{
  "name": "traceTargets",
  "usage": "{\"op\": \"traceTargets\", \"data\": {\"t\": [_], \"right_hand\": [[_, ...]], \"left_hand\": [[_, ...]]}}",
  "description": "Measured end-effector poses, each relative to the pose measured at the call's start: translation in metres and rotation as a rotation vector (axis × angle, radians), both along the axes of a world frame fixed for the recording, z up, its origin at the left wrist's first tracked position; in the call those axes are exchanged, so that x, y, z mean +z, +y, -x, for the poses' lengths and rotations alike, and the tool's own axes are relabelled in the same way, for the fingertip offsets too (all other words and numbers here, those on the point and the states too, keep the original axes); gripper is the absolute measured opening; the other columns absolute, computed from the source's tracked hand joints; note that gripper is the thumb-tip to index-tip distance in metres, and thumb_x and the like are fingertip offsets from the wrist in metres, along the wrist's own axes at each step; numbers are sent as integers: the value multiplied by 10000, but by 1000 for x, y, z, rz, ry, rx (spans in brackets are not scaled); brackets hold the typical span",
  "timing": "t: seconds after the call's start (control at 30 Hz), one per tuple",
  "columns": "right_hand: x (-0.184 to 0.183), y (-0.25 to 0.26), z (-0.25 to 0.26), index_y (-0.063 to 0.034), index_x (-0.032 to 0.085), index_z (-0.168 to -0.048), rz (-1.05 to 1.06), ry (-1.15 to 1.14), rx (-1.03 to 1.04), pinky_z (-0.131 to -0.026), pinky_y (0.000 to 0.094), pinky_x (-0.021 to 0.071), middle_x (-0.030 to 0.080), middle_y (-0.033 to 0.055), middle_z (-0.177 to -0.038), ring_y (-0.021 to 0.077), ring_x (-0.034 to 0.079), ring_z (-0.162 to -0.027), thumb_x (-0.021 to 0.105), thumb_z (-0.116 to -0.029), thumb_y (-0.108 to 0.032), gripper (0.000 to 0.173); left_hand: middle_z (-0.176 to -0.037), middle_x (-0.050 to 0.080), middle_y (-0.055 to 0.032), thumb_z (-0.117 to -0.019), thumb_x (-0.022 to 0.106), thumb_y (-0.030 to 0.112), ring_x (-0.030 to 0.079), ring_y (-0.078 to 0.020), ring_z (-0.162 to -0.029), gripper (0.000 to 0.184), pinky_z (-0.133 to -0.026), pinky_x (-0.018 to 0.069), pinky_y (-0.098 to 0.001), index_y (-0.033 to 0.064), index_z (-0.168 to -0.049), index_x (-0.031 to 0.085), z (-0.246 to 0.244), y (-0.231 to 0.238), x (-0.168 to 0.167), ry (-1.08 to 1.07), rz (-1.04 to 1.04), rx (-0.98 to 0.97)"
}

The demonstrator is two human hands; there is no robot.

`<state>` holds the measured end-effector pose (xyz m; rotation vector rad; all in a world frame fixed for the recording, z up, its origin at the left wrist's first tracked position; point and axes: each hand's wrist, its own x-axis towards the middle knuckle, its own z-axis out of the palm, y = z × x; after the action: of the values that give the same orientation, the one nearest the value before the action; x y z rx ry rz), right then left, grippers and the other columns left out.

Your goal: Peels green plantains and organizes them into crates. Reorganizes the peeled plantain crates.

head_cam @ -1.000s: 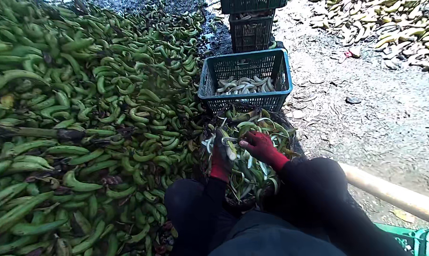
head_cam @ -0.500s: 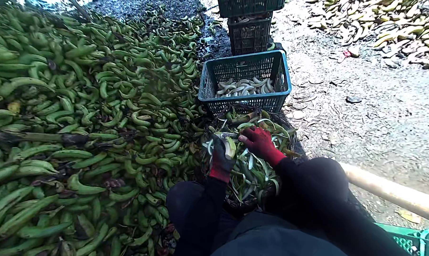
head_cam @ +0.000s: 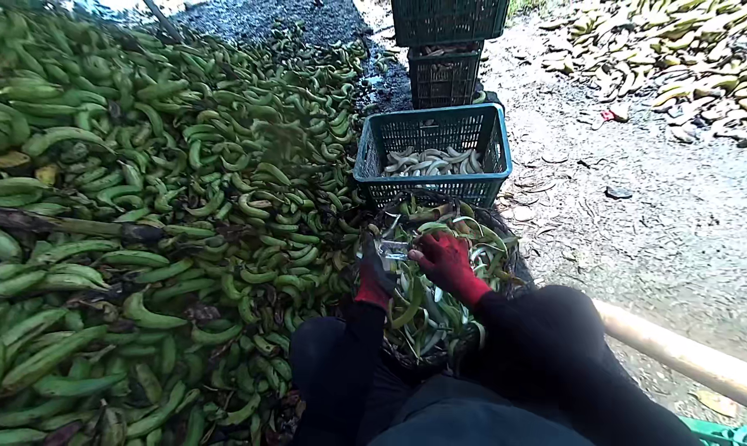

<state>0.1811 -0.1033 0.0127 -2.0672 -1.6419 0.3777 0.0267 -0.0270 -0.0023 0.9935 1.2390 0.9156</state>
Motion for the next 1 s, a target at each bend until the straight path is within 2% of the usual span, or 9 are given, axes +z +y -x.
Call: {"op": "traceTargets", "data": {"t": [0.13,0.27,0.4,0.47,0.57,0.67,0.77,0.87,1.0], "right_hand": [[-3,-9,12,-243,716,-1246,-89,-12,13,-944,627,454,684,148,-1108,365,640,-1075,483,-1013,-561,458],[9,6,-6,-202,697,-1245,-10,44,10,-924,634,465,675,157,-1132,367,638,-1090,490,-1041,-528,436],[11,5,-2,-222,696,-1248,5,-60,-20,-961,604,451,670,152,-1134,355,625,-1109,505,-1024,-555,444],[15,10,-5,-221,689,-1252,82,5,-16,-941,613,459,681,147,-1124,355,641,-1088,460,-1051,-544,444],[13,27,-26,-189,685,-1237,230,219,-19,-869,684,479,720,158,-1057,384,679,-1017,368,-1086,-542,498],[6,24,-26,-171,687,-1191,154,194,-46,-865,651,490,705,143,-1024,364,672,-990,439,-1065,-537,459],[-11,-3,-6,-182,696,-1232,-91,42,121,-997,594,452,677,125,-1150,323,632,-1108,479,-1014,-579,503],[-16,-17,5,-207,724,-1202,-210,-56,174,-1015,593,438,701,124,-1113,329,648,-1093,434,-1021,-606,526],[-2,4,-3,-145,703,-1211,-11,151,71,-902,624,476,684,156,-1092,357,657,-1034,452,-1048,-525,483]], "left_hand": [[-1166,628,-81,-1038,368,625,631,-206,-1008,556,-810,561,-425,186,-1341,524,-12,3,10,-540,143,106],[-1155,659,-62,-1101,352,464,637,-151,-1007,456,-854,556,-370,154,-1332,594,-11,-8,6,-161,-70,-67],[-1417,541,-232,-1129,328,267,537,-312,-1292,449,-1079,440,-486,13,-1473,466,-15,-5,7,415,-197,-146],[-1325,598,-258,-1124,348,243,575,-327,-1240,431,-1064,451,-484,-37,-1400,525,-18,-10,7,487,-313,-155],[-1322,613,-263,-1121,334,203,593,-289,-1247,438,-1098,446,-431,-70,-1395,540,-12,-17,3,382,-399,-383],[-961,669,-156,-1132,316,313,666,-216,-795,456,-708,591,-394,-18,-1229,615,-11,-10,-17,84,-131,-225],[-1038,641,-81,-1081,335,532,629,-181,-858,503,-749,563,-391,146,-1323,549,-1,-2,-11,-409,185,-31],[-837,605,-36,-1021,413,552,603,-159,-657,417,-561,544,-338,172,-1114,557,-5,5,5,-660,362,-16],[-1047,647,-52,-1099,349,440,634,-154,-884,407,-750,560,-359,155,-1278,577,-20,-14,9,-383,68,-59]]}}
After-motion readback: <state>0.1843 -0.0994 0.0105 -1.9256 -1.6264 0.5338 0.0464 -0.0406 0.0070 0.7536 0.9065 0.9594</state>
